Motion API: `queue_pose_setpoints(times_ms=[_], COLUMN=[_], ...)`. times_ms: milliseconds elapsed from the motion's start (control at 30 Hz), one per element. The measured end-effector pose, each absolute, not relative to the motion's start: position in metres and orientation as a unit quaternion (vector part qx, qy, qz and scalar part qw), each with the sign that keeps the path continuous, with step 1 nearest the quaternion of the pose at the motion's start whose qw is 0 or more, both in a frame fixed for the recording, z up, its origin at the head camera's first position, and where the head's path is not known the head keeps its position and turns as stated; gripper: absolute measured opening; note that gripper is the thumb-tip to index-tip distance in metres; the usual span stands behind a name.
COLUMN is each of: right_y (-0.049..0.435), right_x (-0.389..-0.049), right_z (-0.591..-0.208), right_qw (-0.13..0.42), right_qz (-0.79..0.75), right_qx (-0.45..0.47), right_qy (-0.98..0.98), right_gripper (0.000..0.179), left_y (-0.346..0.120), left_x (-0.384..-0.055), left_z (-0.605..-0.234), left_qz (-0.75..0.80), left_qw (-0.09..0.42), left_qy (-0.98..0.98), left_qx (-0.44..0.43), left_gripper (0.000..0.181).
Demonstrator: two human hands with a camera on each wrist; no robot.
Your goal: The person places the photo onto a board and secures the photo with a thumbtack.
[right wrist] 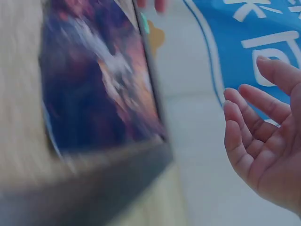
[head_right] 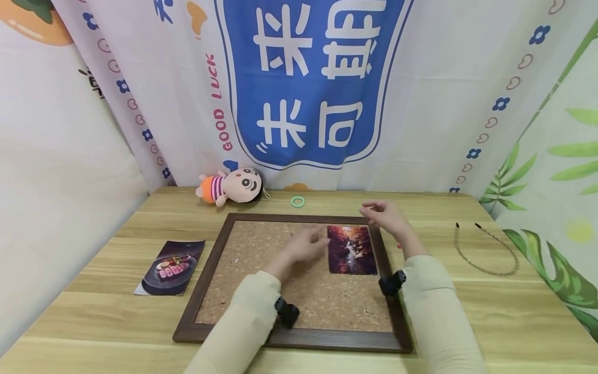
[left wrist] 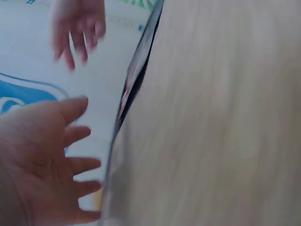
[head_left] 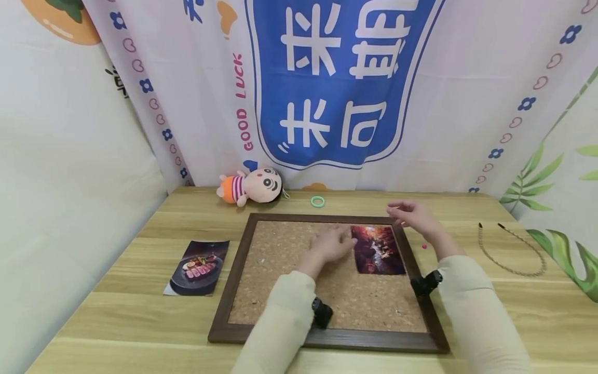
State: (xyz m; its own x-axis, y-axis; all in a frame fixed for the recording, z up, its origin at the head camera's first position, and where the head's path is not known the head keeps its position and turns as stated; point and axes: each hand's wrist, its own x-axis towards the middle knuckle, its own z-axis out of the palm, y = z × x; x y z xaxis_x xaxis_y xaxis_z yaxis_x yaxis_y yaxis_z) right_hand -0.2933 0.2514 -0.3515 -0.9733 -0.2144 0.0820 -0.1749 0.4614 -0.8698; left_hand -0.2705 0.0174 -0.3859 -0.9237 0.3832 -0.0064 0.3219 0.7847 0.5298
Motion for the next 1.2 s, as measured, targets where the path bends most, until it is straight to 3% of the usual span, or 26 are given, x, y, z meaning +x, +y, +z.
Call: queue_pose_setpoints(times_ms=[200, 500, 867, 1200], right_y=[0.275, 0.302, 0.317, 0.330], right_x=[-0.282, -0.263, -0.259, -0.257], right_z=[-0.338, -0.355, -0.388, -0.408], right_qw=[-0.008, -0.026, -0.026, -0.020], right_qz=[-0.468, -0.448, -0.435, -0.397], right_qx=[-0.133, -0.103, -0.066, -0.044], right_qy=[0.874, 0.888, 0.898, 0.916], right_gripper=[0.047, 0.046, 0.045, 0.042], left_y=[-0.036, -0.127, -0.236, -0.287], left_x=[-0.275, -0.267, -0.248, -0.230], left_z=[-0.359, -0.336, -0.351, -0.378], left_qz=[0.351, 0.432, 0.432, 0.436], left_qw=[0.093, 0.031, 0.004, -0.003], left_qy=[0.913, 0.888, 0.900, 0.900], left_qx=[0.185, 0.154, 0.051, -0.023], left_gripper=[0.052, 0.057, 0.071, 0.074])
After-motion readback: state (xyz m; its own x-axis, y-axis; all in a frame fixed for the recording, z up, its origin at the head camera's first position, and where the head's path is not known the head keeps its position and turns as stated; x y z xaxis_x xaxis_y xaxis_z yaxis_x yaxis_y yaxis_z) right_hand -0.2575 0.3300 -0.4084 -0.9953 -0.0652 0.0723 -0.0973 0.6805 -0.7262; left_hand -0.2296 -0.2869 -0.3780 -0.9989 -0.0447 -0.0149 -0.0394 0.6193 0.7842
